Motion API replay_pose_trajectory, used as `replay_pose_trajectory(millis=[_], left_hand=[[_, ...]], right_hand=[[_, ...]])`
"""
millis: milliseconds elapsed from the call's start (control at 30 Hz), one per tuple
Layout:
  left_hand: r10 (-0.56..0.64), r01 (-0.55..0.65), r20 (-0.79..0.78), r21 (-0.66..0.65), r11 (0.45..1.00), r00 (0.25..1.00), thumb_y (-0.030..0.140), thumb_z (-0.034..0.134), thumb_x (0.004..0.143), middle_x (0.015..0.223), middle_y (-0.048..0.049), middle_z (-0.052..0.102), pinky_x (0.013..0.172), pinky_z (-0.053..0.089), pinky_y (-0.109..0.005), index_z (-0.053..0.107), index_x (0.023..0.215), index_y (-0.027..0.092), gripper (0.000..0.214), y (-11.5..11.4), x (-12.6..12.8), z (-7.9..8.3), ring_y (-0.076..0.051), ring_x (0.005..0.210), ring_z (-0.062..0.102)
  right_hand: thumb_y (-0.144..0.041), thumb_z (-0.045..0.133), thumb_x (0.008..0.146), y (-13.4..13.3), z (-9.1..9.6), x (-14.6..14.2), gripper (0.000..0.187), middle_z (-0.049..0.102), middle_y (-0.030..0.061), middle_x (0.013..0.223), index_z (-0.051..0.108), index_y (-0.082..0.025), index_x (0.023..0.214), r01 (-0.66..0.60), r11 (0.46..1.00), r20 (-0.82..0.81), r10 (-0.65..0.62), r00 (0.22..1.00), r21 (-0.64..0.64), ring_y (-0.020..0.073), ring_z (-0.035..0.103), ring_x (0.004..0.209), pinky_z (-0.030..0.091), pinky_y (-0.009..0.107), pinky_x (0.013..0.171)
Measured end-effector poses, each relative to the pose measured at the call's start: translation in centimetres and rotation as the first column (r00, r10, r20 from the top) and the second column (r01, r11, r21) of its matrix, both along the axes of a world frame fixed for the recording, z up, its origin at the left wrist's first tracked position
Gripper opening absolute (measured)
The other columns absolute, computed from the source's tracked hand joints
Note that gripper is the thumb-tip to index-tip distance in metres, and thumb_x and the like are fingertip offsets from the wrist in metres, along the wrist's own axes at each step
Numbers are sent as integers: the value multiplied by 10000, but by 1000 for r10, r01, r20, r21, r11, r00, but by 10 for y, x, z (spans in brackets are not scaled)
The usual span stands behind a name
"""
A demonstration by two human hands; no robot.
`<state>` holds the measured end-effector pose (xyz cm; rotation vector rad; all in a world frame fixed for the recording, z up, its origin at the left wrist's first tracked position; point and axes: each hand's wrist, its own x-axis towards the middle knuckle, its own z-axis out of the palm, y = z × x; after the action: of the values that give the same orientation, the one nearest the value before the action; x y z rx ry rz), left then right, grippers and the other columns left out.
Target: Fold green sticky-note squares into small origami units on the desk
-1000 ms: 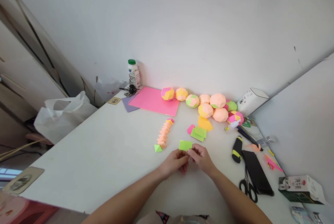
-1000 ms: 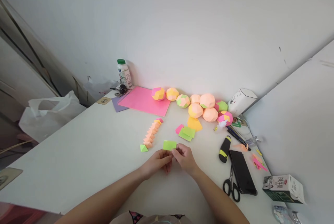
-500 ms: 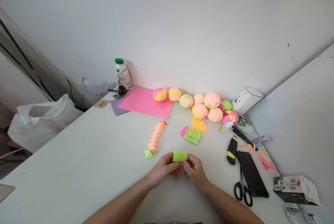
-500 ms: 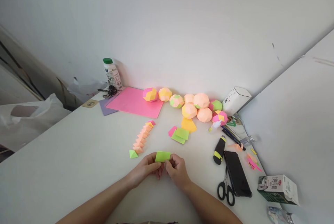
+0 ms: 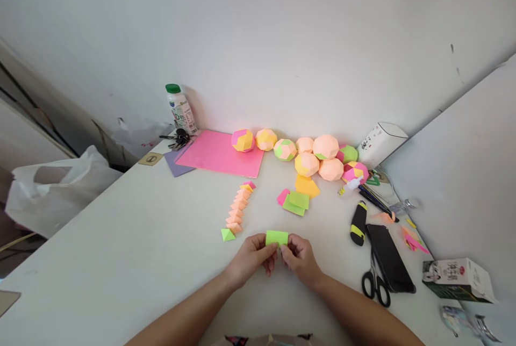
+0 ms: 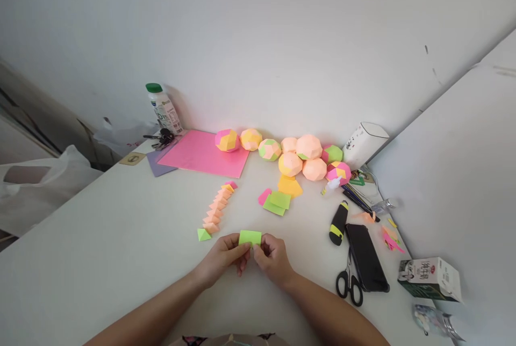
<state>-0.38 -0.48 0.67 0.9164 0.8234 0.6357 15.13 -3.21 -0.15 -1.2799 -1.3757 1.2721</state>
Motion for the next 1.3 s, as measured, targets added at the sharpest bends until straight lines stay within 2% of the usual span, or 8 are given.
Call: replay_pose_trajectory(millis=[400,633,1067,1300], left_hand=[[19,-15,-70,56,998,997,466,633,694,529,33,521,403,412,-226,490,669,159,339,-3,3,0,-99,441,493],[-7,16,-94,88,996,996,425,608,720,495,41,514,412,416,-222,498,700,156,291,-5,5,-3,-97,436,485],[-4,14,-120,80,997,993,307,595,697,486,42,512,417,410,-226,515,701,155,172,-5,5,2,-103,437,474],[-19,28,-108,84,996,994,283,566,720,503,40,515,428,421,-228,522,739,147,145,-5,5,0,-100,441,482]], right_hand=[[-282,537,764,1,1,-1,124,490,-37,524,500,-177,709,-63,996,-48,66,997,63,94,404,462,325,218,444],[-227,526,754,0,0,0,98,479,-39,521,500,-166,682,-68,995,-4,68,998,70,87,385,461,300,211,438],[-202,503,772,-1,0,-1,56,578,-8,568,513,-172,726,-120,990,-52,124,991,73,135,539,524,416,247,501],[-185,513,751,0,-2,0,52,552,-23,545,497,-172,703,-99,992,-30,102,994,75,113,485,481,365,227,459]])
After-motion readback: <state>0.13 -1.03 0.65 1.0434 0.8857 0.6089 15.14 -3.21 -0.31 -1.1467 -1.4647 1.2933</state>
